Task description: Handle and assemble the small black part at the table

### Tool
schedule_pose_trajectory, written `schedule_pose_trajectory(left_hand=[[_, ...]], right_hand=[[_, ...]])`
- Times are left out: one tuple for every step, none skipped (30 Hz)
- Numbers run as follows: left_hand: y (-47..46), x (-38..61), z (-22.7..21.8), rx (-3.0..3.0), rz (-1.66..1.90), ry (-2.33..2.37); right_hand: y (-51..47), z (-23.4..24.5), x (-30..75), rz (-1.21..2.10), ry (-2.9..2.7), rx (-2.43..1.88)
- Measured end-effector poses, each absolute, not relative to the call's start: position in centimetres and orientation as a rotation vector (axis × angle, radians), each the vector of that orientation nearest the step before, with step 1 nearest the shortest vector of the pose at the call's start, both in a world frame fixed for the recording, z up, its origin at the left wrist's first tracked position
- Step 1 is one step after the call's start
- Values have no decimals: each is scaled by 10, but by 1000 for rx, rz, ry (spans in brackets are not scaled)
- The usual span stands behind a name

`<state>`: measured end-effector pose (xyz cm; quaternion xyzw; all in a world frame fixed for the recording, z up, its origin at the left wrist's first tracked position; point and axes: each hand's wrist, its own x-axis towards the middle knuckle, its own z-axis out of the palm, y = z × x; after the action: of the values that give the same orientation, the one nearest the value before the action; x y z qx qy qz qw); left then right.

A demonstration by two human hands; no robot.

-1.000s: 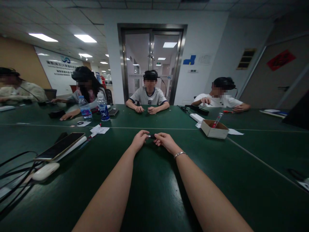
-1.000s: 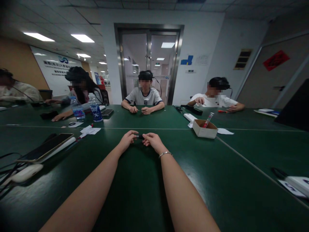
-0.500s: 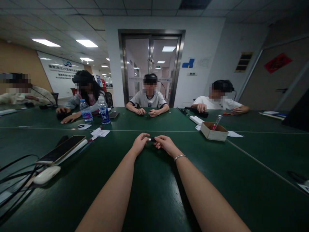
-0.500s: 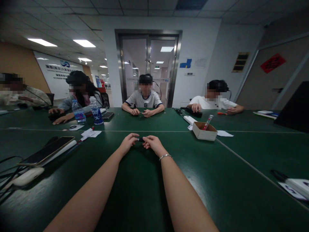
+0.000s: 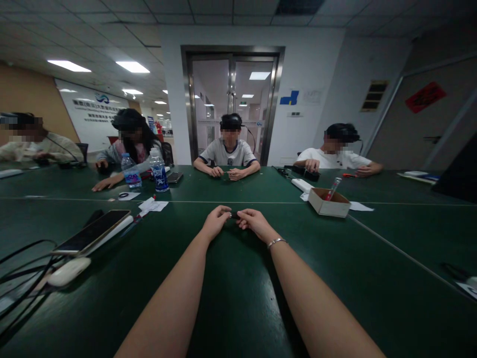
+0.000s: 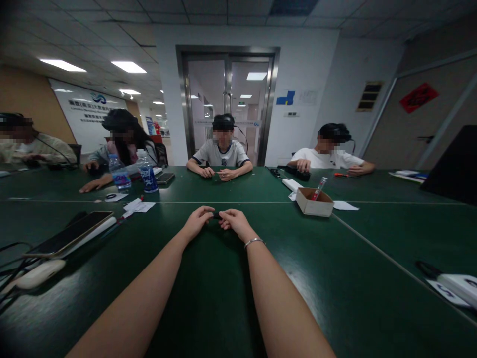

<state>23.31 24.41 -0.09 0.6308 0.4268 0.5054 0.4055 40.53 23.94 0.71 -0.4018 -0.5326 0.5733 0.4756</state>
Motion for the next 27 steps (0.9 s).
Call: schedule_pose_trajectory(left_hand=[[244,233,-1,1589,1258,1062],[244,233,0,1584,1238,1057],[244,233,0,1581,1221,1065],[244,233,1,1574,1208,1079],[244,233,2,1560,1205,1094],[243,234,3,1544,1212,1105],[243,233,4,1533,1223,1110],[243,233,4,1529,1235,1110],[243,233,4,1531,1242,1105],[243,233,5,1540,1239,1098],[243,232,5,1548,1232,1091],[242,232,5,1548,1225,1084],[242,232,5,1541,1224,1082],[242,232,5,1532,1228,1085],[241,232,6,1524,1231,1087],[241,233,7,1517,1230,1085],[240,233,8,1511,1223,1078],[240,233,9,1509,1213,1069],[239,233,9,1510,1211,1060],[239,233,9,1515,1218,1056],[239,233,9,1523,1227,1053],[239,233,8,1537,1230,1048],[240,233,7,1555,1225,1039],[240,232,6,1572,1215,1030],[241,232,5,1582,1207,1025],[241,232,4,1587,1207,1026],[242,233,4,1586,1214,1034]], right_hand=[[239,7,405,1402,-1305,-983],[239,7,405,1404,-1308,-986],[239,7,405,1406,-1311,-989],[239,8,405,1407,-1310,-991],[239,8,405,1410,-1305,-989],[239,8,405,1414,-1296,-987],[239,8,405,1419,-1284,-981],[239,9,405,1428,-1274,-977],[239,9,405,1436,-1267,-972],[238,10,405,1445,-1266,-969],[238,10,405,1451,-1267,-968],[238,11,405,1454,-1268,-969],[237,11,405,1456,-1269,-971],[237,12,405,1457,-1267,-974],[237,12,405,1458,-1266,-977],[237,12,405,1458,-1265,-979],[236,12,405,1459,-1269,-979],[236,12,405,1459,-1274,-977],[236,12,404,1459,-1279,-974],[236,12,404,1459,-1281,-969],[236,12,404,1461,-1281,-964],[236,12,404,1464,-1281,-961],[237,11,404,1465,-1281,-958],[237,11,405,1467,-1284,-955],[237,11,405,1467,-1289,-954],[237,11,405,1466,-1295,-953],[237,11,405,1463,-1298,-955]])
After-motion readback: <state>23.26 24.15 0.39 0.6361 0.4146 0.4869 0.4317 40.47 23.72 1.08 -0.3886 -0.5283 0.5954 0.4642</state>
